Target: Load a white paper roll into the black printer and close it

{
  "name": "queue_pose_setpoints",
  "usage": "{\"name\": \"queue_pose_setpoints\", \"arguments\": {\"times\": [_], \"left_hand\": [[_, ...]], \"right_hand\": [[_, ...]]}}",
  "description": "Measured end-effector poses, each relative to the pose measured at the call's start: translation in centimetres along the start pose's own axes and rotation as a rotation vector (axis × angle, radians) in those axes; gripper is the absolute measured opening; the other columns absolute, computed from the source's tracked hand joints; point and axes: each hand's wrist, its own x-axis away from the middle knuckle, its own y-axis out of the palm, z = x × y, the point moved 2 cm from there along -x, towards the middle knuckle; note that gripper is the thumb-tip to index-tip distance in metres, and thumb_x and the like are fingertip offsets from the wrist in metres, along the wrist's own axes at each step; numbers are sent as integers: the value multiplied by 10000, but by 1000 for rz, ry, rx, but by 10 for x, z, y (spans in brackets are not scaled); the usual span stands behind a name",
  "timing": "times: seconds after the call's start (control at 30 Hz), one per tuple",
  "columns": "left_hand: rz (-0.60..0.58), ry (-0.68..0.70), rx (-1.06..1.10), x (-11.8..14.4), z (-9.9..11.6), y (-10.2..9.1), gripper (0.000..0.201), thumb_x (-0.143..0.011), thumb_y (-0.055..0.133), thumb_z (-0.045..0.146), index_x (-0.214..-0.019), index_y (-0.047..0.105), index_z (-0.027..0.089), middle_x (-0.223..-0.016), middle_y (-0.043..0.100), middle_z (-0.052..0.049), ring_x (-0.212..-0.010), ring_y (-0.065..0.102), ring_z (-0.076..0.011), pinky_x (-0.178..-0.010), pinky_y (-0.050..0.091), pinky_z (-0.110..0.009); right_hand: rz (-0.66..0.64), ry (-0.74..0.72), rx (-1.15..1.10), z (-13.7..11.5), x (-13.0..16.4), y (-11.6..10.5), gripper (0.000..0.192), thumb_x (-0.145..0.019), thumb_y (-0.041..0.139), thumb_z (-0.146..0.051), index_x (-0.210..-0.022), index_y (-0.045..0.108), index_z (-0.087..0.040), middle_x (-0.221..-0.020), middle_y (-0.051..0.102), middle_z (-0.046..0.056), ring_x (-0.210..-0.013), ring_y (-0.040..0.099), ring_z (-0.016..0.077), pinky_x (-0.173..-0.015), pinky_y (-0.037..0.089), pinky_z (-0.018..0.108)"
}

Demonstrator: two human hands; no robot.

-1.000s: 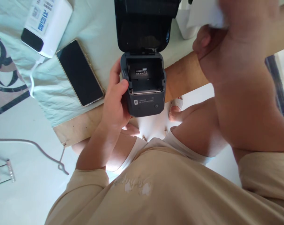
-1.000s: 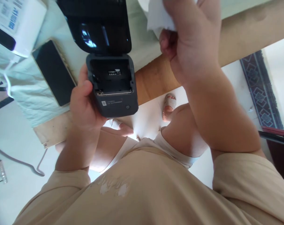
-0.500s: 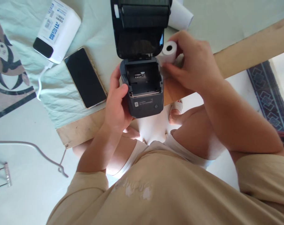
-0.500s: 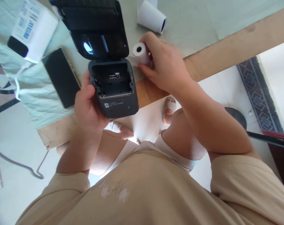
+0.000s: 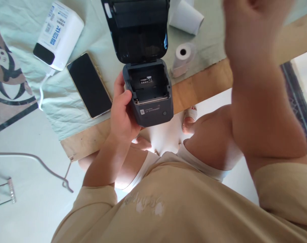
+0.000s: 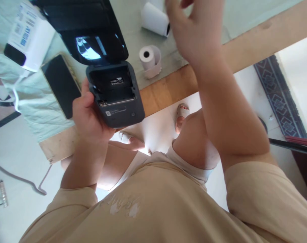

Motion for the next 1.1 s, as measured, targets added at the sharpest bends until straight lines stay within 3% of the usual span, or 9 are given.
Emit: {"name": "queue_pose_setpoints", "arguments": {"times": [0.1,0.2,0.37,0.47,0.57,0.67,0.77,0.9,1.1], "left_hand": [[-4,-3,-56,1,2,1,248,-902,651,421,-1138,723,392,-1158,765,49,-1238,705,-254,-1047,604,-415],[6,-3,-117,1,2,1,265,-905,641,442,-1157,708,396,-1211,762,45,-1291,686,-266,-1071,587,-420],[12,26,-111,-2,-2,-4,322,-889,664,500,-1187,683,380,-1251,748,23,-1208,720,-254,-976,615,-384],[-11,37,-44,-4,-4,-5,325,-878,686,471,-1177,684,342,-1202,755,11,-1103,742,-242,-895,640,-369],[-30,14,6,-5,-5,-4,325,-894,686,428,-1199,677,318,-1153,764,6,-1040,756,-230,-860,658,-372],[-44,21,14,-5,-4,-4,302,-898,687,410,-1184,689,312,-1116,773,11,-1065,761,-230,-866,659,-350],[-50,28,9,-5,-3,-5,288,-894,690,394,-1171,706,314,-1089,781,19,-1069,764,-223,-874,655,-326],[-61,31,47,-6,-4,-6,287,-921,666,370,-1197,712,309,-1105,786,29,-1021,770,-197,-871,658,-324],[-36,62,-7,-6,-4,-7,311,-918,678,407,-1207,713,298,-1107,784,17,-1116,764,-211,-880,650,-302]], "right_hand": [[-98,38,150,2,-18,26,427,-976,524,-183,-1389,582,-90,-1481,594,147,-1364,576,223,-1172,496,407],[-247,-9,204,0,-23,39,395,-965,542,-235,-1341,654,-193,-1396,686,67,-1306,620,250,-1212,471,493],[-285,-34,270,0,-13,32,623,-816,631,-90,-1435,572,-135,-1424,646,134,-1335,585,351,-1181,454,600],[-254,14,214,7,-6,23,624,-648,684,0,-1263,680,-103,-1369,652,181,-1358,561,431,-1196,392,673],[-152,57,-11,13,1,11,403,-588,635,-5,-963,663,-148,-1162,682,119,-1191,643,351,-1154,445,631],[-72,178,-380,17,3,4,329,-654,535,-109,-963,489,-213,-1015,620,37,-888,649,190,-807,600,436],[-80,370,-694,22,-1,7,287,-709,431,-131,-974,407,-238,-929,528,10,-743,588,111,-570,514,271],[-72,477,-888,22,-2,13,239,-763,475,-125,-971,444,-238,-838,493,-17,-689,546,93,-516,481,237],[-46,506,-1076,23,3,20,325,-844,566,-79,-1096,481,-265,-876,591,-68,-716,590,80,-613,560,264]]}}
